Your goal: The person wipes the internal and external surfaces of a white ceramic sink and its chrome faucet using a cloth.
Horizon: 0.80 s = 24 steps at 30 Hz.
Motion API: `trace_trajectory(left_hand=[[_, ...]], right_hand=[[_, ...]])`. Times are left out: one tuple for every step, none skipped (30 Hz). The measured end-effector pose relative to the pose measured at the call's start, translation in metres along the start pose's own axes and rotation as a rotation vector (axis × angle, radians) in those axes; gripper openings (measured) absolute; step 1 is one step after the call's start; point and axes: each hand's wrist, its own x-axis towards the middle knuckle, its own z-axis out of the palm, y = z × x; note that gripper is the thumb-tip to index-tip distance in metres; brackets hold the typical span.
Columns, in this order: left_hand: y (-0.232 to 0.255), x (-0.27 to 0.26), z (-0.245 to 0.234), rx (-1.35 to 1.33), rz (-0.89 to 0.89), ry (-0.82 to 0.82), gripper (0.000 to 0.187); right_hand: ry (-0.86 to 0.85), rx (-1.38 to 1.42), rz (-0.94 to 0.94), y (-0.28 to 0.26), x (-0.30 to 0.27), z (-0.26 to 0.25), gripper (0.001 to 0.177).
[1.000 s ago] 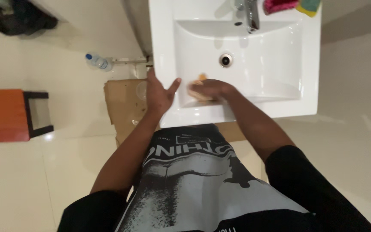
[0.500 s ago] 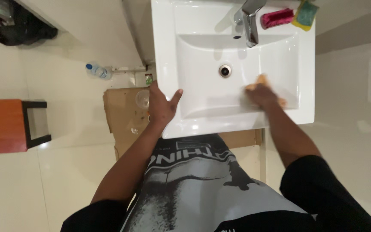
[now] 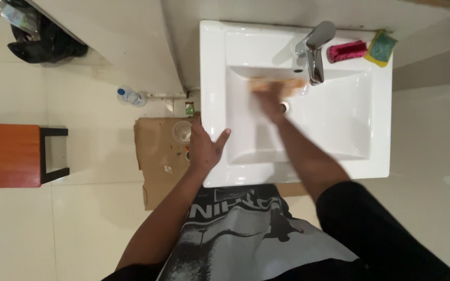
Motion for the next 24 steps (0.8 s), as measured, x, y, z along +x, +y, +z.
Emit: trace_trajectory(left_hand=[[-0.001,-0.001,0.001,0.022,0.010,0.008,0.090],[-0.003,-0.002,0.002,0.044,0.021,0.016,0.088],[-0.005,-0.002,0.003,0.041,0.019,0.017,0.088],[-0.005,-0.001,0.004,0.031,0.027,0.031,0.088],[-0.006,-0.003,0.004,0.023,0.037,0.042,0.087],[-0.006,-0.007,0.004,0.021,0.037,0.041,0.087],[-0.005,-0.007,0.003,-0.002,0.058,0.053,0.087],[-0.003,-0.006,0.003,-0.026,0.080,0.065,0.088],[-0.001,-0.007,0.003,-0.028,0.085,0.059,0.088],[-0.001,-0.005,0.003,-0.021,0.046,0.045,0.087],[-0.001,-0.005,0.003,-0.011,0.003,0.028,0.086],[-0.002,-0.007,0.004,-0.012,0.006,0.019,0.086],[-0.003,-0.007,0.005,-0.001,0.021,0.025,0.083],[-0.005,-0.007,0.006,0.010,0.037,0.031,0.080],[-0.007,-0.007,0.006,0.009,0.045,0.019,0.080],[-0.008,-0.007,0.007,-0.016,0.072,0.024,0.079],[-0.011,-0.007,0.007,-0.042,0.098,0.028,0.078],[-0.013,-0.007,0.008,-0.043,0.105,0.013,0.078],[-0.015,-0.006,0.009,-0.031,0.123,0.025,0.074],[-0.017,-0.007,0.010,-0.019,0.141,0.036,0.071],[-0.019,-0.007,0.010,-0.019,0.151,0.023,0.071],[-0.020,-0.008,0.010,-0.001,0.137,0.018,0.074],[-0.019,-0.008,0.010,0.016,0.123,0.014,0.077],[-0.019,-0.010,0.010,0.013,0.133,0.002,0.077]], right_hand=[[-0.074,0.237,-0.006,-0.034,-0.004,0.017,0.049],[-0.140,0.485,-0.003,-0.065,-0.012,0.029,0.055],[-0.195,0.697,0.018,-0.089,-0.021,0.032,0.060],[-0.229,0.839,0.068,-0.110,-0.025,0.023,0.066],[-0.255,0.987,0.129,-0.131,-0.027,0.012,0.071],[-0.290,1.101,0.241,-0.143,-0.029,-0.002,0.069],[-0.282,1.100,0.234,-0.150,-0.032,-0.017,0.069],[-0.331,0.940,0.269,-0.152,-0.036,-0.030,0.068],[-0.376,0.778,0.311,-0.148,-0.041,-0.041,0.067],[-0.368,0.777,0.314,-0.142,-0.044,-0.048,0.067],[-0.427,0.657,0.373,-0.135,-0.049,-0.052,0.074],[-0.484,0.535,0.432,-0.128,-0.054,-0.054,0.082],[-0.475,0.538,0.439,-0.120,-0.060,-0.054,0.082],[-0.616,0.568,0.434,-0.112,-0.067,-0.054,0.075],[-0.754,0.597,0.428,-0.104,-0.073,-0.055,0.073],[-0.743,0.601,0.436,-0.097,-0.079,-0.054,0.073],[-0.811,0.702,0.481,-0.090,-0.088,-0.051,0.074],[-0.879,0.806,0.523,-0.084,-0.095,-0.050,0.080],[-0.865,0.812,0.531,-0.077,-0.102,-0.050,0.080],[-0.947,0.666,0.450,-0.072,-0.111,-0.050,0.071],[-1.021,0.518,0.368,-0.068,-0.118,-0.050,0.063],[-1.008,0.525,0.377,-0.066,-0.125,-0.048,0.063],[-1.002,0.169,-0.023,-0.067,-0.131,-0.048,0.056],[-0.951,-0.196,-0.412,-0.068,-0.136,-0.052,0.050]])
